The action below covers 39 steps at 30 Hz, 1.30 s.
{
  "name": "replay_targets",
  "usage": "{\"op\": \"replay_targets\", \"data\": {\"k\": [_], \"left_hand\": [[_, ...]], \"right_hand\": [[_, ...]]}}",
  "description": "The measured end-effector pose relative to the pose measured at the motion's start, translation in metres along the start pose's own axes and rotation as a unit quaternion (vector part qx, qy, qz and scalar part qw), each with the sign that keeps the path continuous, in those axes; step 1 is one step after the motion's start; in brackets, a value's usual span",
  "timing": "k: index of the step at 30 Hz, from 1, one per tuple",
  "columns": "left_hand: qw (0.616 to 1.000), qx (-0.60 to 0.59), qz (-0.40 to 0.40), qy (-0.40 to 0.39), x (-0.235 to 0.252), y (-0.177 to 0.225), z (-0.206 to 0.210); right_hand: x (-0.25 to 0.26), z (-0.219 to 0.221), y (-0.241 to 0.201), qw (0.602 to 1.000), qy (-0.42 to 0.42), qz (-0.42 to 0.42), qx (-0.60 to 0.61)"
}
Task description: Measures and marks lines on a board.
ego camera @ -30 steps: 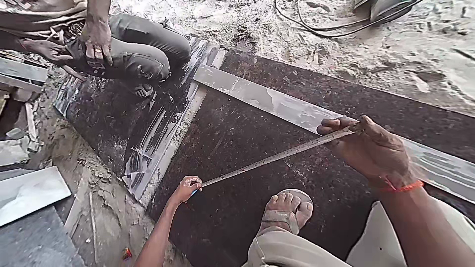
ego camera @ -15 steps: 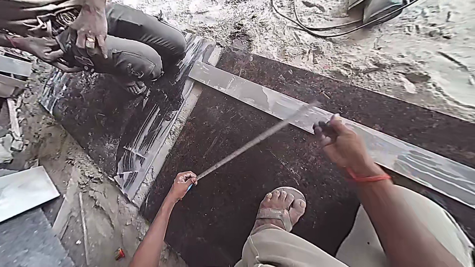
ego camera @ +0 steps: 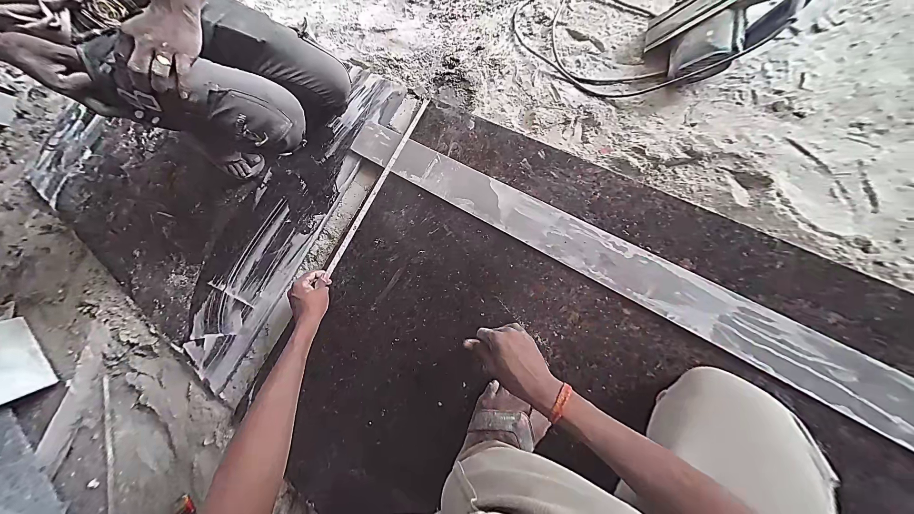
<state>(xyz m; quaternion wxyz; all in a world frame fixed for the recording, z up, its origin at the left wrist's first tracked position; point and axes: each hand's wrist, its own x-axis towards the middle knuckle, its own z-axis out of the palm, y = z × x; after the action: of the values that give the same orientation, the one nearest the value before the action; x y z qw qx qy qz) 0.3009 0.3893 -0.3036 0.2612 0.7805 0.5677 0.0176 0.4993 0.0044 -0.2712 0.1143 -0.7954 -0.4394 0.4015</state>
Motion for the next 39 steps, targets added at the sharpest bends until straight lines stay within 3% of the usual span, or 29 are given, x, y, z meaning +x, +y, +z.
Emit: {"op": "replay_targets", "data": {"k": [6, 10, 17, 20, 26, 32, 39], "left_hand": [[0.999, 0.033, 0.006, 0.013, 0.003, 0.001, -0.002], [0.997, 0.077, -0.001, 0.029, 0.000, 0.011, -0.005], [0.992, 0.111, 0.010, 0.058, 0.002, 0.003, 0.014], [0.988, 0.125, 0.022, 0.089, -0.001, 0.001, 0.024], [0.970, 0.171, 0.038, 0.166, -0.004, -0.010, 0.045], [0.954, 0.213, 0.026, 0.207, -0.002, -0.016, 0.061], [0.950, 0.221, 0.001, 0.222, 0.001, -0.019, 0.068]], "right_hand": [[0.009, 0.000, 0.022, 0.999, 0.019, 0.047, 0.015], [0.014, 0.002, 0.022, 0.999, 0.007, 0.033, 0.031], [0.022, -0.013, 0.042, 0.980, 0.196, -0.019, 0.031], [0.034, -0.044, 0.062, 0.968, 0.248, 0.016, 0.012], [0.087, -0.107, 0.116, 0.966, 0.218, 0.106, -0.089], [0.105, -0.123, 0.140, 0.965, 0.240, 0.064, -0.078], [0.107, -0.130, 0.139, 0.965, 0.227, 0.085, -0.095]]}}
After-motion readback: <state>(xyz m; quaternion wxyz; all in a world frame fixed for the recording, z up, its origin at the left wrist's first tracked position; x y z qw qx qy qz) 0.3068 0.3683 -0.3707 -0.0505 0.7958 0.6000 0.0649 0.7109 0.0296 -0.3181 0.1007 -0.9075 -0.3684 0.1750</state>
